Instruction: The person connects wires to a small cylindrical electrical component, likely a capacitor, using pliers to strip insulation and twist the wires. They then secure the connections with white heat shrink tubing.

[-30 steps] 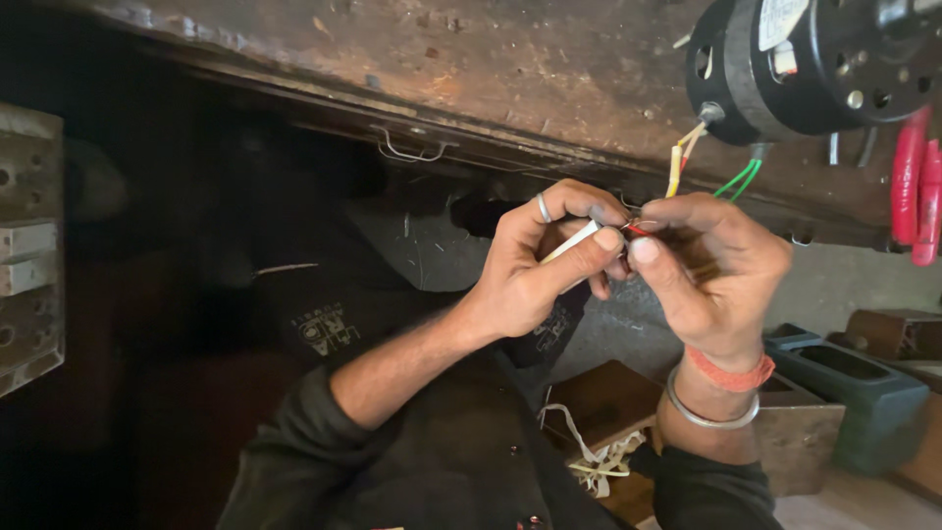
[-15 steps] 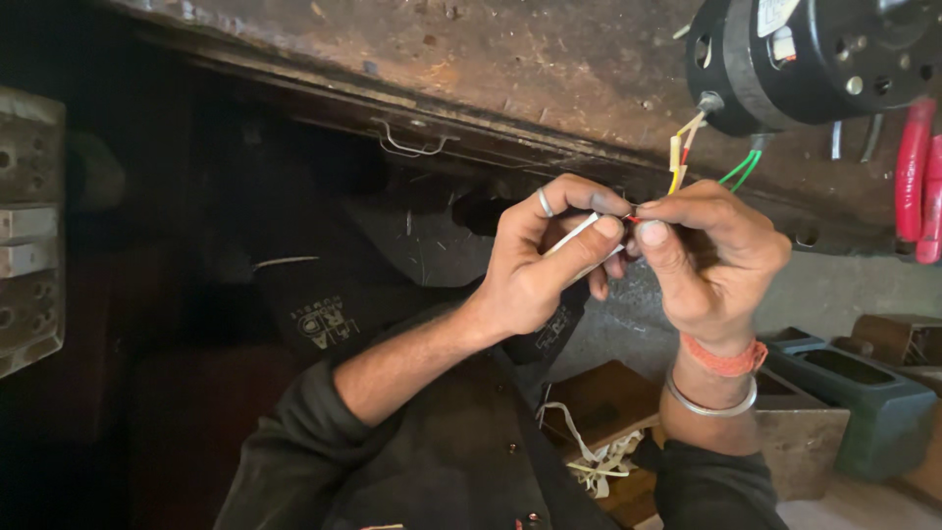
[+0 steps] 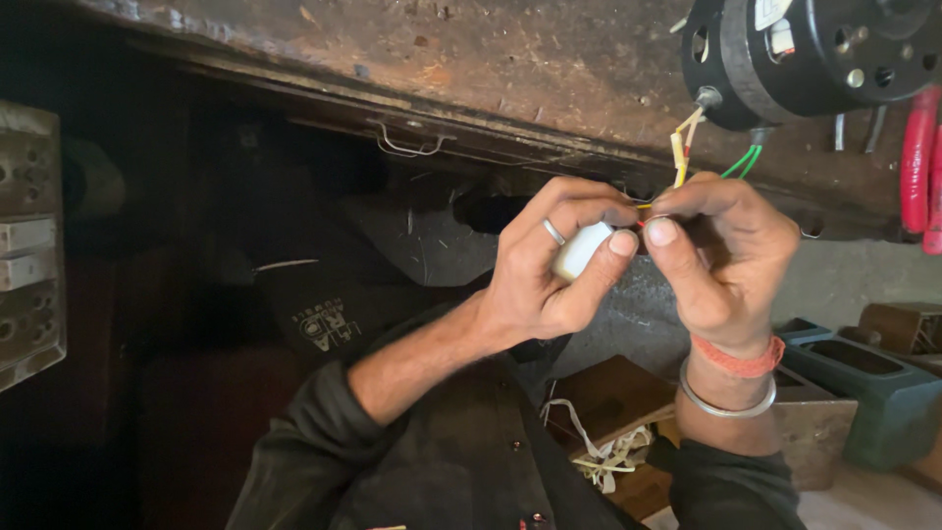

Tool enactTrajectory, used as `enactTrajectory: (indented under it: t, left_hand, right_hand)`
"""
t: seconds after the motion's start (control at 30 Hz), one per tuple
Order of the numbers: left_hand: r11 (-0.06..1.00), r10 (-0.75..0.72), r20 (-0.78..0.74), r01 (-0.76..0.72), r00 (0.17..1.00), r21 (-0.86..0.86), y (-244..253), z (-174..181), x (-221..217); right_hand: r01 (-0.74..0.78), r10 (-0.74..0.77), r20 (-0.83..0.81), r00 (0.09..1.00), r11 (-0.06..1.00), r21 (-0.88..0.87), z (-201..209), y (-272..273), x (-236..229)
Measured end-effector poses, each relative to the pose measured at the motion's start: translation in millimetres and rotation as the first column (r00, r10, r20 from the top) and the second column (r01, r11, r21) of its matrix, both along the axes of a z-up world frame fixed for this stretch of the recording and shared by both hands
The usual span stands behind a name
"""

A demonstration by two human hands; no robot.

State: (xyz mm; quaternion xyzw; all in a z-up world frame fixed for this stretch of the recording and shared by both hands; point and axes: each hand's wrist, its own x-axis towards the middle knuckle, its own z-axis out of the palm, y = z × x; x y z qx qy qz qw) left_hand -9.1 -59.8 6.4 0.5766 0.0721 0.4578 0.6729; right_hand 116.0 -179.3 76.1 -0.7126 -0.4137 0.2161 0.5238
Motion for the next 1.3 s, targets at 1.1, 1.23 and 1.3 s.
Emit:
enactTrajectory:
  t: [1.1,1.23,1.3]
  left_hand:
    - [1.0,0.012,-0.096,-0.012,0.995,-0.001,16,5,1]
    - [1.0,0.019,-0.16,-0.017,0.987,0.013,19,12,-2]
    - [0.997,-0.072,-0.171,0.074,0.983,0.006,24,12,-7]
  right_hand:
    - [0.048,0.126,0.738,0.663,0.976,-0.21,4,13,-12]
    - [-0.023,0.12,0.774,0.621,0.991,-0.135,-13,7,-3]
    - [-0.032,0.114,0.776,0.621,0.992,-0.12,-17,4,1]
